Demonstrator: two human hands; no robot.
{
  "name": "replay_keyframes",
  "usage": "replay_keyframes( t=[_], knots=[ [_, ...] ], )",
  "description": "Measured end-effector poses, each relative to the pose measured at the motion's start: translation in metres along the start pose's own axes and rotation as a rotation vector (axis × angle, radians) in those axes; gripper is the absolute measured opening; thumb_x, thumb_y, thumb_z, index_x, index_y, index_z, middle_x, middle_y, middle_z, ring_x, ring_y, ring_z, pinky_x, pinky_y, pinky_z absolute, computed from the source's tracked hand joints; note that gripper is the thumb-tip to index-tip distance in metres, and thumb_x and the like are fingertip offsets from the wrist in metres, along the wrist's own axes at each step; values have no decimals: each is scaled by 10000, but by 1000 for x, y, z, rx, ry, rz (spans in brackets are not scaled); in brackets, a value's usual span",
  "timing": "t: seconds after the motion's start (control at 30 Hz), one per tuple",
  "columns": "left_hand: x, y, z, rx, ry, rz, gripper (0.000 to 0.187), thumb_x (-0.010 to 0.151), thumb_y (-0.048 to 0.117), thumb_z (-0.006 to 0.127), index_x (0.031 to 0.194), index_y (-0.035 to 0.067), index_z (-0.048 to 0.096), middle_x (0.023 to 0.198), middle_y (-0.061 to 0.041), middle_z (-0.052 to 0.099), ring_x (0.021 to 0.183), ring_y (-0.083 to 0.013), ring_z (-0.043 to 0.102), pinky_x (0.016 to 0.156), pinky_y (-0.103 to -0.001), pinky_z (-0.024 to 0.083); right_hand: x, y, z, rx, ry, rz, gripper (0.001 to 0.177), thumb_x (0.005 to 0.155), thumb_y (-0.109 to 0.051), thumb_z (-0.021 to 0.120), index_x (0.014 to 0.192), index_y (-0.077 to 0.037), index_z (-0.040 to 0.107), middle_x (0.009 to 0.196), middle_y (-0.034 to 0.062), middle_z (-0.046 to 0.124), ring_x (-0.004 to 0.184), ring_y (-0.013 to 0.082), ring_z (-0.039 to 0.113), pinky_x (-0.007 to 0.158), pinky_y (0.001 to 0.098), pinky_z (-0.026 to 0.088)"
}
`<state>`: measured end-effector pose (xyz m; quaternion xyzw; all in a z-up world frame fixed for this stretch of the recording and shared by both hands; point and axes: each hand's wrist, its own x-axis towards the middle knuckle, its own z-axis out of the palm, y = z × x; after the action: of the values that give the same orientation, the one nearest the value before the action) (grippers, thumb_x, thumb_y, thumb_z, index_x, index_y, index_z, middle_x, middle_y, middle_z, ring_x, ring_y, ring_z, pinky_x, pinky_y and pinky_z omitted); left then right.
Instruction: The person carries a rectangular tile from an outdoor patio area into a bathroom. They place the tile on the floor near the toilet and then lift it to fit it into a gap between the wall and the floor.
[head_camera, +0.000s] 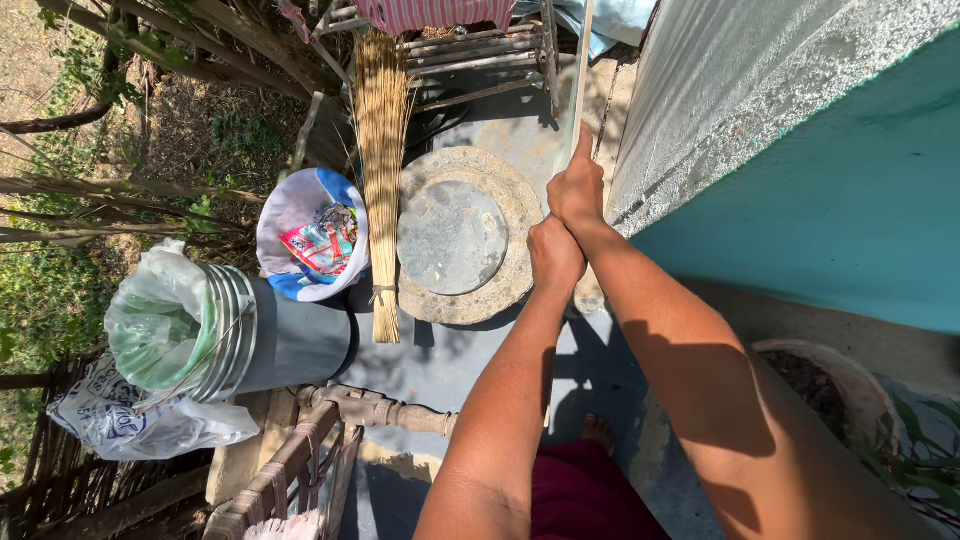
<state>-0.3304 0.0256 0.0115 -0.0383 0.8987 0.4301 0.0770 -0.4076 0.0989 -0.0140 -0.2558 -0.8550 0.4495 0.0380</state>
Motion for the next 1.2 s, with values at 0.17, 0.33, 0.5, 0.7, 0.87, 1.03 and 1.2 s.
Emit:
replay_keyframes(
  t=[0.17,0.33,0.5,0.7,0.87,1.03,1.2],
  knots=[
    [-9,4,-13,25,-74,24,190,865,97,648,936,-65,716,922,-335,702,939,-497,689,822,-561,538,-4,21,8,-29,67,65,858,874,23,509,1634,-186,172,1081,311,707,1014,473,702,922,528,534],
    [-14,1,-9,14,-112,67,198,835,105,663,917,-66,718,906,-328,706,942,-488,697,830,-552,541,-5,40,9,2,135,53,872,842,12,535,1615,-183,182,1116,324,690,1036,481,686,938,528,519],
    [-15,5,11,20,-77,126,180,815,78,652,917,-53,719,875,-335,689,907,-500,691,817,-558,543,-6,47,-12,75,150,-64,848,839,55,472,1630,-200,305,1168,296,713,1093,475,690,977,524,523],
    [-16,20,30,-56,-17,150,163,831,66,614,895,-52,706,852,-338,679,869,-508,686,785,-558,544,-1,44,-44,144,175,-195,741,800,40,507,1522,-98,415,1212,290,686,1122,447,682,965,475,532],
    [2,25,45,-67,37,228,149,809,69,629,855,-59,689,842,-333,684,864,-509,685,783,-551,551,22,28,-52,166,148,-100,723,778,52,517,1483,-108,487,1254,257,689,1191,422,660,1008,450,506],
    [31,34,66,-69,35,215,166,849,100,675,858,-65,685,853,-335,683,880,-515,689,798,-543,562,59,35,-54,104,178,-190,705,802,70,513,1488,-92,497,1266,295,678,1230,456,624,1045,467,496],
    [50,40,66,-98,43,255,152,823,82,672,862,-63,694,838,-333,690,865,-521,684,782,-552,552,87,38,-42,50,218,-99,708,823,48,519,1508,-125,476,1216,296,680,1163,473,641,982,503,504]
  ],
)
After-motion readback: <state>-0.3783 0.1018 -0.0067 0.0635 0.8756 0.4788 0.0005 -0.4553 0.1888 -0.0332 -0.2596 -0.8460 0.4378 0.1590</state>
